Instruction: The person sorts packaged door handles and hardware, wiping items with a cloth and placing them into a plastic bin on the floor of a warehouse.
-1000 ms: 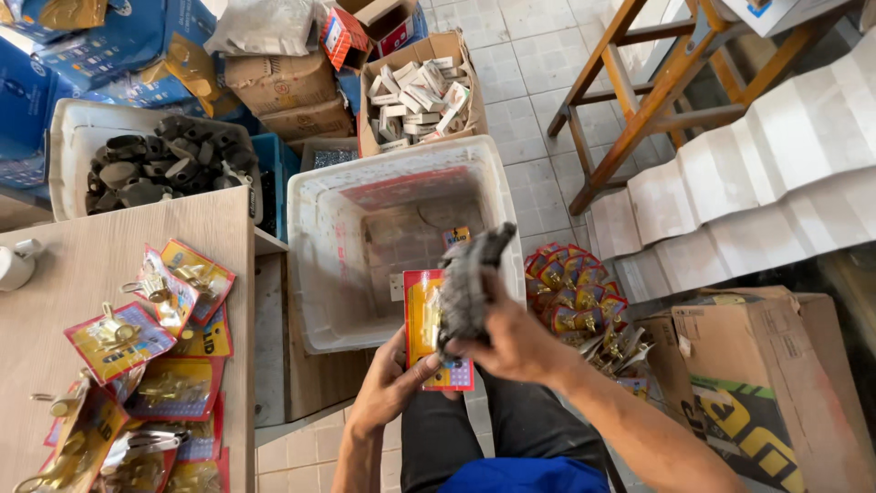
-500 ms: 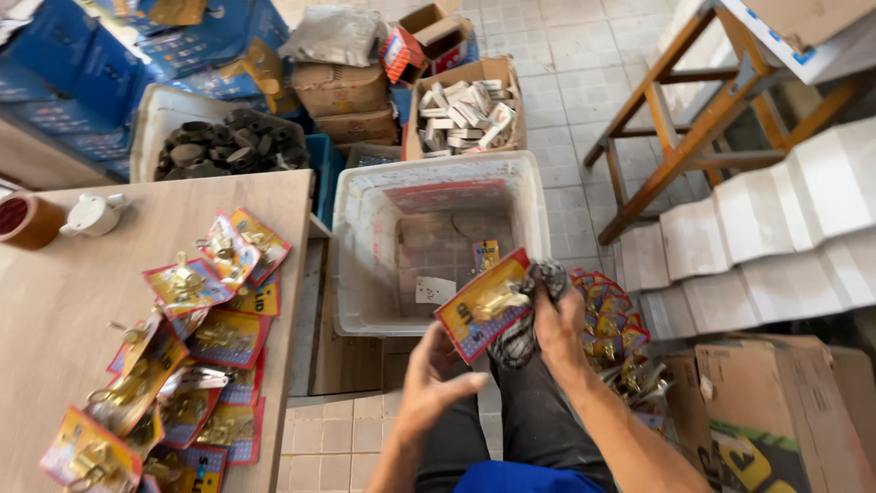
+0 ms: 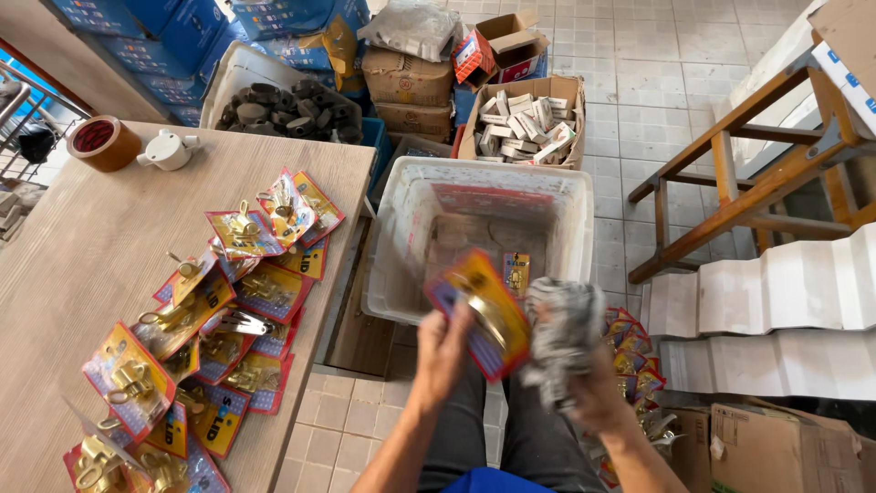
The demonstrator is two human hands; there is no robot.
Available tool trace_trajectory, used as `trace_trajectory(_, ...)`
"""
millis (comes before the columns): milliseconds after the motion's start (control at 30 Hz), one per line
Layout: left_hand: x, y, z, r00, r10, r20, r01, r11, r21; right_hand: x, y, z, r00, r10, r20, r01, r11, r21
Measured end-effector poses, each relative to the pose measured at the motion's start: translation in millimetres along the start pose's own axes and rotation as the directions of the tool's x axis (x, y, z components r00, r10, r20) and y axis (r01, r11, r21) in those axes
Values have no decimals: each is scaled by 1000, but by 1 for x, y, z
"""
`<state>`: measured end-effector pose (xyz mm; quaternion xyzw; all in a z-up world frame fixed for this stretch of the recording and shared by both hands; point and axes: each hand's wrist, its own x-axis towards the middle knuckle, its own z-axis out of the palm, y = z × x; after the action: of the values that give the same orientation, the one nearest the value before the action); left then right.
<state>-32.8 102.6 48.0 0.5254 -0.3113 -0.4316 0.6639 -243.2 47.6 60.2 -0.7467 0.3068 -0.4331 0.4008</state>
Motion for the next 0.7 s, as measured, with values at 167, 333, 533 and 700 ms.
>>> trace_trajectory(167, -20, 41, 15, 929, -100, 356, 96, 995, 27, 4, 3, 5, 948, 142, 286, -87, 976, -198)
trace_trajectory(333, -24, 55, 16, 793, -88, 603, -206, 892, 402, 41, -36, 6, 991, 118, -65, -123, 990, -73)
trace_trajectory(533, -10, 55, 10, 828, -244, 505, 50, 928, 368, 52, -33, 9, 937, 198, -289, -189, 980, 60)
trace_trajectory(700, -1, 66, -5, 806, -277, 523, 57, 916, 397, 34, -40, 11, 981, 150, 125, -172, 967, 190)
